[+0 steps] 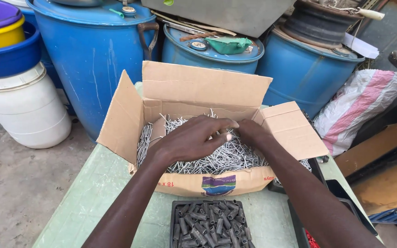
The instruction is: The person sorts through a cardboard box filled with silver nails, picking them up and moving them around. They also handle black and red plastic caps from trays on the table.
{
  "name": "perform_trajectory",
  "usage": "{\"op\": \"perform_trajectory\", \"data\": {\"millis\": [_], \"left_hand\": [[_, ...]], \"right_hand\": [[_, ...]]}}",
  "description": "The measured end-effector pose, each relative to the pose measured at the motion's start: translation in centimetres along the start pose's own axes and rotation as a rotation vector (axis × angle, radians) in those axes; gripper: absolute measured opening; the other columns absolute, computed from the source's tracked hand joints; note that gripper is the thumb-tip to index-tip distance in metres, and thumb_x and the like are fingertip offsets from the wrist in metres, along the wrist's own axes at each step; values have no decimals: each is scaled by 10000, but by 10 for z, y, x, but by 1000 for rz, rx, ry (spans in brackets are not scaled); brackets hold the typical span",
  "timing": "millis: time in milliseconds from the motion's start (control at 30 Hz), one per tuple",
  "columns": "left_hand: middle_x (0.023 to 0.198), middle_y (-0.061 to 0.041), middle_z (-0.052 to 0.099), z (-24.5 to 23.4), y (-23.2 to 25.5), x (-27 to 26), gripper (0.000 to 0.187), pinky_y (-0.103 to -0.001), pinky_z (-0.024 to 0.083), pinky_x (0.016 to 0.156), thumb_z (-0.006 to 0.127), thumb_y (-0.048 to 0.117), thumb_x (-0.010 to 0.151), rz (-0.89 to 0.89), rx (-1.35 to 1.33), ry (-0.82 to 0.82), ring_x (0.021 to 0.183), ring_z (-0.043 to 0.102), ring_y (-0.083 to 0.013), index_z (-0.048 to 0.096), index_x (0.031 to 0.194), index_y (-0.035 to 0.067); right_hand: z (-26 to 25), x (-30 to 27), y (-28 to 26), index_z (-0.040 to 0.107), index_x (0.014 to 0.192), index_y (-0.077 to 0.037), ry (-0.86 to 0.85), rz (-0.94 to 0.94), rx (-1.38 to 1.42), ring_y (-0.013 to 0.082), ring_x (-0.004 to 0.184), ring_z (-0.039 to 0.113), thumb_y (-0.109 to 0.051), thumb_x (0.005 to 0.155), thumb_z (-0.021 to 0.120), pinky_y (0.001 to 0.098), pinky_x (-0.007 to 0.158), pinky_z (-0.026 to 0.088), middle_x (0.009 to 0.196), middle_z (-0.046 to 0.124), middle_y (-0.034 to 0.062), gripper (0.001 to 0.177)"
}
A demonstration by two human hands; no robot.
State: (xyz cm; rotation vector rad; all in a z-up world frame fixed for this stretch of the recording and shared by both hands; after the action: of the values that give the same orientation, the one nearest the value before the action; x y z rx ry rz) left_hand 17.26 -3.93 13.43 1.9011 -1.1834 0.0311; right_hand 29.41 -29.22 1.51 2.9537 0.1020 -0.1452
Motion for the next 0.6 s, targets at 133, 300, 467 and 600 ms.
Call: {"op": "perform_trajectory", "data": {"millis": [133, 300, 467, 600], "left_hand": [[900, -181, 738, 0, 4, -2, 377, -409, 538, 617, 487, 140, 918, 56, -113, -85, 742, 700, -297, 637, 1232, -2], [910, -190, 739, -11, 17, -6, 382, -357, 548, 580, 497, 125, 917, 105, -166, -73, 760, 699, -265, 640, 1243, -15], [891, -191, 734, -25, 26, -13, 377, -338, 548, 545, 519, 114, 911, 113, -183, -21, 752, 692, -255, 647, 1241, -16], [884, -192, 732, -24, 25, -10, 340, -324, 543, 530, 519, 104, 914, 144, -188, -14, 745, 697, -263, 665, 1199, -9]], "right_hand": [[-43, -45, -33, 736, 1053, -25, -6, 112, 161, 380, 1060, 691, -82, 892, 575, 509, 867, 559, 1028, 731, 204, 235], [-36, -42, -22, 746, 1050, -69, 24, 173, 223, 354, 1058, 696, -175, 872, 598, 491, 861, 559, 1040, 743, 156, 254], [-36, -31, -26, 719, 1094, -71, 19, 37, 84, 387, 1060, 687, -120, 816, 653, 499, 868, 563, 1058, 724, 174, 290], [-17, -20, -14, 688, 1132, -17, -3, -29, 95, 449, 1102, 650, -9, 796, 597, 544, 927, 546, 1105, 695, 251, 348]]}}
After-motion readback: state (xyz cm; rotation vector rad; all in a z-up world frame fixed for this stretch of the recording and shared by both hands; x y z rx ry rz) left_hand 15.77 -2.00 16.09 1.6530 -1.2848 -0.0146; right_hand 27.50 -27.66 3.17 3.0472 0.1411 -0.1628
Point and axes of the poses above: each hand's wrist, its own x-axis towards the middle knuckle, its own z-axis out of the palm, y = z × x, the point moved 4 cm from there along x, towards the middle knuckle
